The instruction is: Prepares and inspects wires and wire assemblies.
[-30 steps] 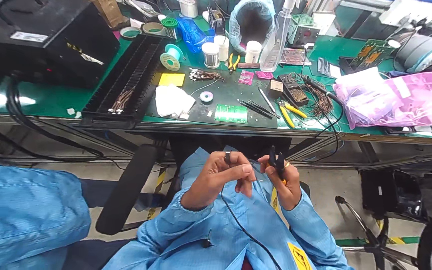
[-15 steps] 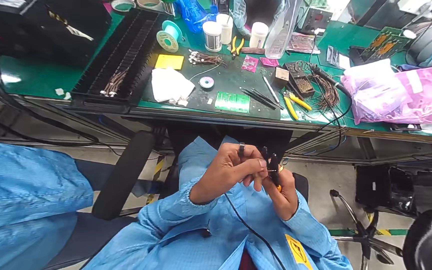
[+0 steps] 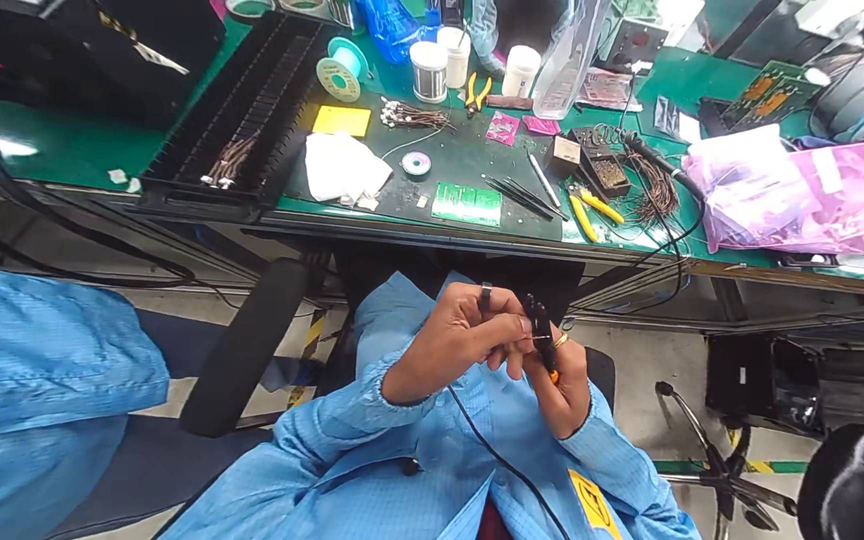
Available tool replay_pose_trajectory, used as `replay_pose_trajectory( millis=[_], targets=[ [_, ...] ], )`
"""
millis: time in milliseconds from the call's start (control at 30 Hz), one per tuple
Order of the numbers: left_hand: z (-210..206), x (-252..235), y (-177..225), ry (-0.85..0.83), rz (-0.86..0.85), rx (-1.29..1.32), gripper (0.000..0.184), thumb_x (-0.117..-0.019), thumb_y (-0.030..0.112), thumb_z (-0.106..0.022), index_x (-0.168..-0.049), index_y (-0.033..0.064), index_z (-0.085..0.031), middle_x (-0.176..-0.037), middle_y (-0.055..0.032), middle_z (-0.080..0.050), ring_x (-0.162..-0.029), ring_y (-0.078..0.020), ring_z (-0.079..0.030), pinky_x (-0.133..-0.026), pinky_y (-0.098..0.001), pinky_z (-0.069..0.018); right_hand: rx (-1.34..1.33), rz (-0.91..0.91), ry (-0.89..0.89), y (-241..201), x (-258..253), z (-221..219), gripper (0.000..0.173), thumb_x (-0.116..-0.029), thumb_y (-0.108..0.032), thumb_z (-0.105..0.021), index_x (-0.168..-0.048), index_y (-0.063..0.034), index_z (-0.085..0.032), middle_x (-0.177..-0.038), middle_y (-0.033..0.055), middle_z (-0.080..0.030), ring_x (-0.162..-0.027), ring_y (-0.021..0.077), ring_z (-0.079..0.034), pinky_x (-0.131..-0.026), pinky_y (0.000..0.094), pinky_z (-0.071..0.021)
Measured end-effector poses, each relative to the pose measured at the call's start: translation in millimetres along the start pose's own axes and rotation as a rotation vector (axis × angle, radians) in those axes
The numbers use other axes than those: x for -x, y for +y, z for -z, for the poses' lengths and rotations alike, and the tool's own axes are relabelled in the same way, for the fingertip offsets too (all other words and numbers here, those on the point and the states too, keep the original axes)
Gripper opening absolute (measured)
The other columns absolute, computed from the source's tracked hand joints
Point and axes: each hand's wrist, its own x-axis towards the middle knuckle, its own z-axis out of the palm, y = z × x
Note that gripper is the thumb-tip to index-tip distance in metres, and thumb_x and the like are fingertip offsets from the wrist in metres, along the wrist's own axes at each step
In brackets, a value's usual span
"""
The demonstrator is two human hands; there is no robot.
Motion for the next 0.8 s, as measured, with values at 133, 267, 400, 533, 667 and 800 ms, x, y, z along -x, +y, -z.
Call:
replay_pose_trajectory(
  millis=[133,267,400,533,667,800],
  targets=[
    [2.1,-1.1,-2.6,0.007,0.003,0.004,0.019,-0.1014,0.001,-0.052,-0.09,0.0015,-0.067,-0.075,-0.0028,-0.072,-0.057,-0.0044,-0.065,-0.052,-0.0176,-0.0534,0.074,-0.011,0.047,4.3,-0.5,-2.4,0.031,-0.1078,-0.022,-0.048,-0.108,0.0041,-0.064,-0.078,0.0043,-0.065,-0.069,0.0033,-0.06,-0.064,0.02,-0.053],
    [7.5,-0.8,-5.8,-0.002,0.016,0.015,0.016,-0.1024,0.003,-0.055,-0.095,0.0004,-0.069,-0.076,-0.0029,-0.072,-0.056,-0.0036,-0.063,-0.051,-0.0169,-0.0525,0.15,-0.023,0.091,8.5,-2.8,-2.5,0.029,-0.1068,-0.022,-0.053,-0.104,0.0032,-0.066,-0.078,0.0053,-0.065,-0.066,0.0036,-0.059,-0.062,0.0197,-0.0518],
    [17.1,0.2,-11.4,0.007,0.017,0.013,0.015,-0.1025,0.007,-0.06,-0.103,-0.0012,-0.072,-0.078,-0.0033,-0.073,-0.056,-0.0019,-0.061,-0.052,-0.016,-0.0517,0.244,-0.044,0.081,19.6,-7.1,9.9,0.03,-0.1028,-0.027,-0.061,-0.105,0.0014,-0.07,-0.084,0.0061,-0.07,-0.072,0.0065,-0.064,-0.064,0.0246,-0.0555],
    [23.1,-1.8,-17.7,0.044,0.043,0.053,0.014,-0.1003,0.004,-0.062,-0.102,-0.0019,-0.074,-0.079,-0.0039,-0.072,-0.053,-0.0008,-0.057,-0.05,-0.0155,-0.049,0.129,-0.185,0.186,28.6,-21.0,33.1,0.025,-0.101,-0.022,-0.063,-0.103,0.0015,-0.07,-0.083,0.0032,-0.07,-0.069,0.0063,-0.064,-0.063,0.0257,-0.0566],
    [34.4,8.9,-18.9,0.085,0.018,0.034,0.016,-0.1008,0.006,-0.061,-0.102,-0.0003,-0.076,-0.08,-0.0059,-0.073,-0.053,-0.0028,-0.06,-0.05,-0.0167,-0.0519,0.614,-0.306,0.489,73.2,-56.6,115.5,0.04,-0.1055,-0.035,-0.051,-0.112,-0.0002,-0.068,-0.078,0.0068,-0.067,-0.064,0.0166,-0.065,-0.06,0.0376,-0.0569],
    [30.2,3.0,-20.8,0.094,-0.059,-0.032,0.018,-0.1053,0.007,-0.054,-0.11,-0.0027,-0.069,-0.082,-0.0077,-0.074,-0.065,-0.0112,-0.07,-0.063,-0.025,-0.0611,1.072,-0.339,0.219,100.7,-100.8,122.4,0.056,-0.0983,-0.052,-0.061,-0.129,-0.0058,-0.068,-0.123,0.0235,-0.067,-0.107,0.0442,-0.067,-0.082,0.062,-0.0553]
  ],
)
